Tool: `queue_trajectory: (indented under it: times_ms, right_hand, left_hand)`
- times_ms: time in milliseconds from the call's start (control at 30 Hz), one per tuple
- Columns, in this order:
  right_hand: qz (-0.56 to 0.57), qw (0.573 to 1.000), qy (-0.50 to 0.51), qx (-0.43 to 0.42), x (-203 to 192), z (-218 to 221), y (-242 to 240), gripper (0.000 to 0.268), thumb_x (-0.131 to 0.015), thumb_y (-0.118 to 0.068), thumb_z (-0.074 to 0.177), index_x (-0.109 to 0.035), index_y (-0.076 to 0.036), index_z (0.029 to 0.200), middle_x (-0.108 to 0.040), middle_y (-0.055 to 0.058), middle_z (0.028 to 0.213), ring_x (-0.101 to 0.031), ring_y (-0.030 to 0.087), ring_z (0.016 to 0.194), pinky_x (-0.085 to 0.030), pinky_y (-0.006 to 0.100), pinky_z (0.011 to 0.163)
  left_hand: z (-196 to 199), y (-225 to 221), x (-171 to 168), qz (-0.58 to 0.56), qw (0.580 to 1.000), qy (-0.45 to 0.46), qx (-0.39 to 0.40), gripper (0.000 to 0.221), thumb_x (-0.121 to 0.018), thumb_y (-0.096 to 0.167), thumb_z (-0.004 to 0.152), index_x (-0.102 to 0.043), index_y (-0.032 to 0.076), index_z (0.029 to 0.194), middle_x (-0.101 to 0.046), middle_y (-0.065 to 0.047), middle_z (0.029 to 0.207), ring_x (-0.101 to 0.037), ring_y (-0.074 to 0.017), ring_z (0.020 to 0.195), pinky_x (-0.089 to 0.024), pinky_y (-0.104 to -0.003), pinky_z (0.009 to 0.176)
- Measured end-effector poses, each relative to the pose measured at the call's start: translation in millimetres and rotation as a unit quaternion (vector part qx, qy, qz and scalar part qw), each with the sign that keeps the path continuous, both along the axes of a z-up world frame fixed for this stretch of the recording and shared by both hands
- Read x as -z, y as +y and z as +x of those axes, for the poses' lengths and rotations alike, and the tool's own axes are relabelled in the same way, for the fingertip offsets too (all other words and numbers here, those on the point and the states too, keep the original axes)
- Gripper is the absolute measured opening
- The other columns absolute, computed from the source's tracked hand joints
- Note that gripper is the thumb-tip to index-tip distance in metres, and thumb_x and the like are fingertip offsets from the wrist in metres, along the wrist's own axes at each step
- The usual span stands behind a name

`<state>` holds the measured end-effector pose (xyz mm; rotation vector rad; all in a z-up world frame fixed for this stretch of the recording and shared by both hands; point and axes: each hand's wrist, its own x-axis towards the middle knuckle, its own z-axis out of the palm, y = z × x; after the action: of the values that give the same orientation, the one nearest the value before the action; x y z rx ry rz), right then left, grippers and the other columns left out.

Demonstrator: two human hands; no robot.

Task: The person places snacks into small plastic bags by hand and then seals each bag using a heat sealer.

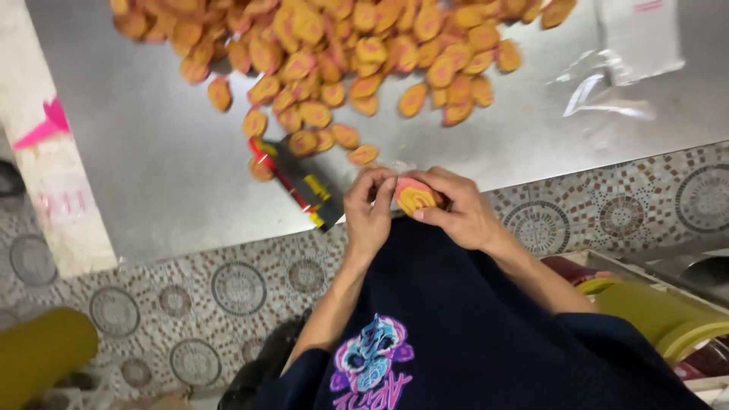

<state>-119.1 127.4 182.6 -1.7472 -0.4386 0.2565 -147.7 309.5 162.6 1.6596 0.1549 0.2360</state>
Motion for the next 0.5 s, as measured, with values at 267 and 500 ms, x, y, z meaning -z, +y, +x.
queue_trajectory:
  times_ms: [267, 500]
  right_hand:
    - [0.164, 0.908, 0.370, -0.109, 54.6, 35.9, -94.7, 0.055, -0.074, -0.022, 0.069, -0.072, 0.003, 0.117, -0.069, 0.024, 0.065, -0.061, 0.024, 0.043, -0.034, 0.026, 0.034]
    - [0.323, 0.818, 0.472, -0.068, 84.8, 62.2, -146.8, 0.046, -0.058, -0.026, 0.085, -0.066, 0.006, 0.117, -0.064, 0.024, 0.068, -0.059, 0.027, 0.041, -0.034, 0.028, 0.035]
  left_hand:
    - [28.5, -97.2, -22.9, 0.062, 0.996, -0.049, 0.034, 0.011, -0.065, 0.008, 0.100, -0.076, 0.009, 0.098, -0.054, -0.005, 0.069, -0.052, -0.0154, 0.059, -0.047, -0.029, 0.058]
    - [36.4, -145.8, -28.3, 0.146, 0.979, -0.099, 0.105, 0.008, -0.070, 0.010, 0.097, -0.077, 0.011, 0.098, -0.059, -0.005, 0.071, -0.058, -0.0264, 0.061, -0.051, -0.034, 0.060]
